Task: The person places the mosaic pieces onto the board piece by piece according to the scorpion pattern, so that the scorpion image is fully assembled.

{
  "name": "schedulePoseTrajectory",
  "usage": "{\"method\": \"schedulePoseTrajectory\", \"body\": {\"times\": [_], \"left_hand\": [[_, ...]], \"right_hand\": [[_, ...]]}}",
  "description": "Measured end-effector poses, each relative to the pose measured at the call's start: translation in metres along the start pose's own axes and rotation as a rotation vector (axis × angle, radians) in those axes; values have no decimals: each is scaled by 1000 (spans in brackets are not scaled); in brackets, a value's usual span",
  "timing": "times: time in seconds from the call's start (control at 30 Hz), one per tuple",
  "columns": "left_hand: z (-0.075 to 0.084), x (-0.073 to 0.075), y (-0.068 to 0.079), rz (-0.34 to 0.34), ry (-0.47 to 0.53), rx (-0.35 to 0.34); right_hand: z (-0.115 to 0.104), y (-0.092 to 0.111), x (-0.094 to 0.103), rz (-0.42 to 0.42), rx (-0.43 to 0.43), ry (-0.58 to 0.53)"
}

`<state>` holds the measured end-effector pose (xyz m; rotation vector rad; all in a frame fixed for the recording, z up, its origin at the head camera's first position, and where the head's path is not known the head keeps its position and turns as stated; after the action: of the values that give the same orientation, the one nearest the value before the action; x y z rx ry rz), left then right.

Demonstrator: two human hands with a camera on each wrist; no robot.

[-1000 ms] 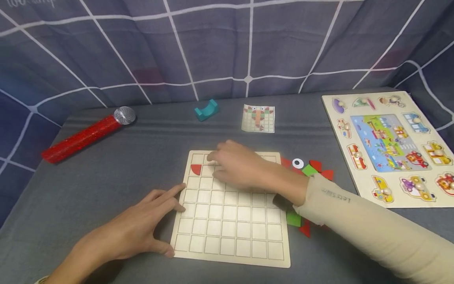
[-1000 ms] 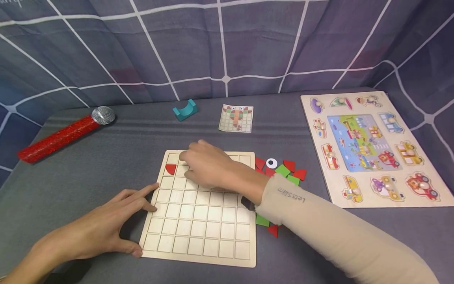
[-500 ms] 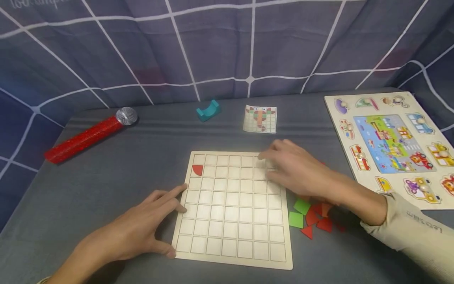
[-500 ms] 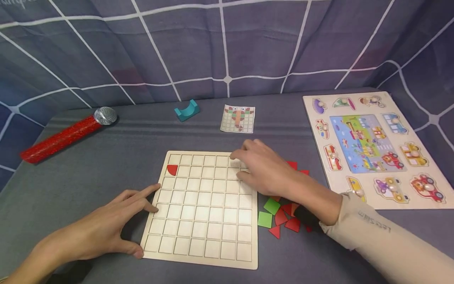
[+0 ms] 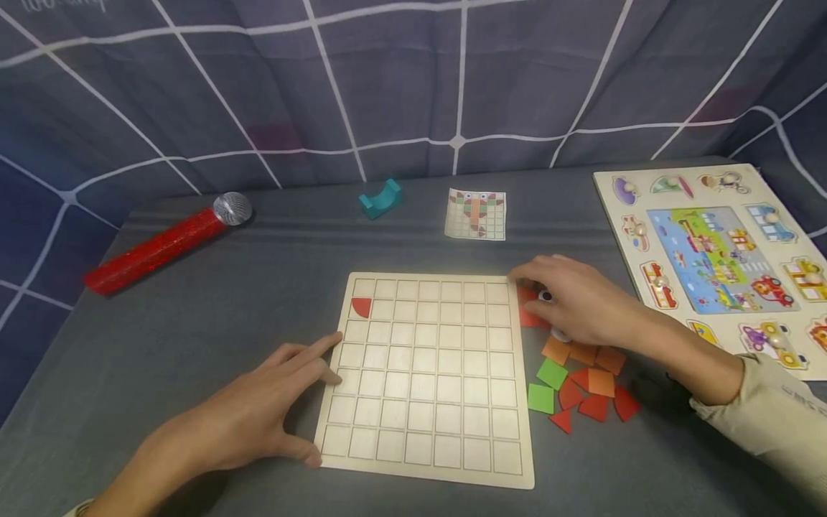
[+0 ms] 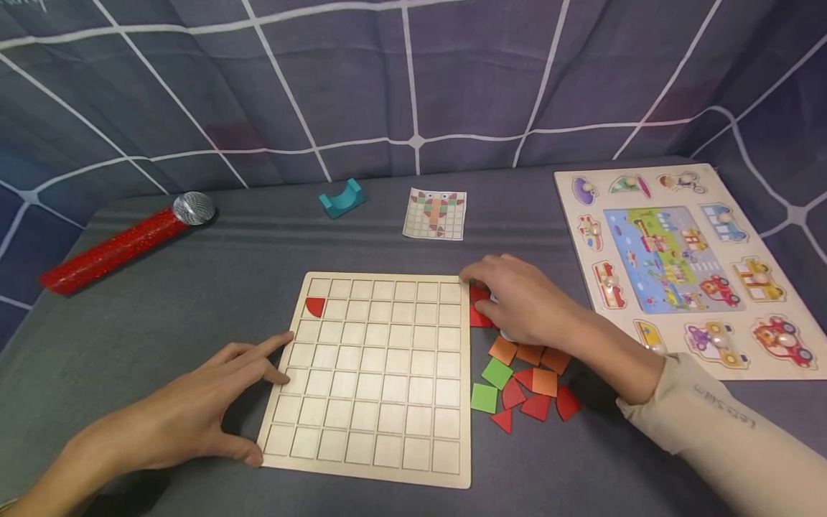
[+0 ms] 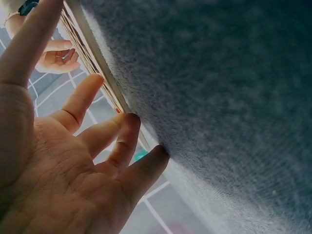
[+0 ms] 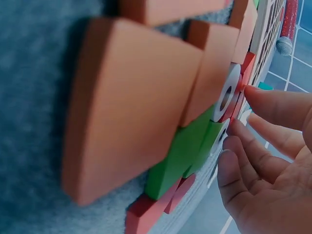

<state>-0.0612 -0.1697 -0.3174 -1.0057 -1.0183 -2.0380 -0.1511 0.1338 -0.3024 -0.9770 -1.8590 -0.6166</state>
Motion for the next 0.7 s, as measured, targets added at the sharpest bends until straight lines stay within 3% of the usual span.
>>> {"method": "schedulePoseTrajectory", "body": {"times": [0.43,0.7], "left_hand": [[0,1,0,-7,8,1],[0,1,0,5,-5,-5]], "right_hand": [[1,-1,0,2,-14,-19],[0,3,3,13,20,-7]]}}
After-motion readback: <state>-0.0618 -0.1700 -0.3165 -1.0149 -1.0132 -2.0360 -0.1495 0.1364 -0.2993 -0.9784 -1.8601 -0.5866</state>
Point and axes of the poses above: each hand's wrist, its own y-axis away from the middle knuckle, its own x-axis out of the back of the hand, z = x × y, the point moved 9 cm from there along -y, towards the middle knuckle, and after that the axes turned 3 degrees about x, right-handed, at the moved point
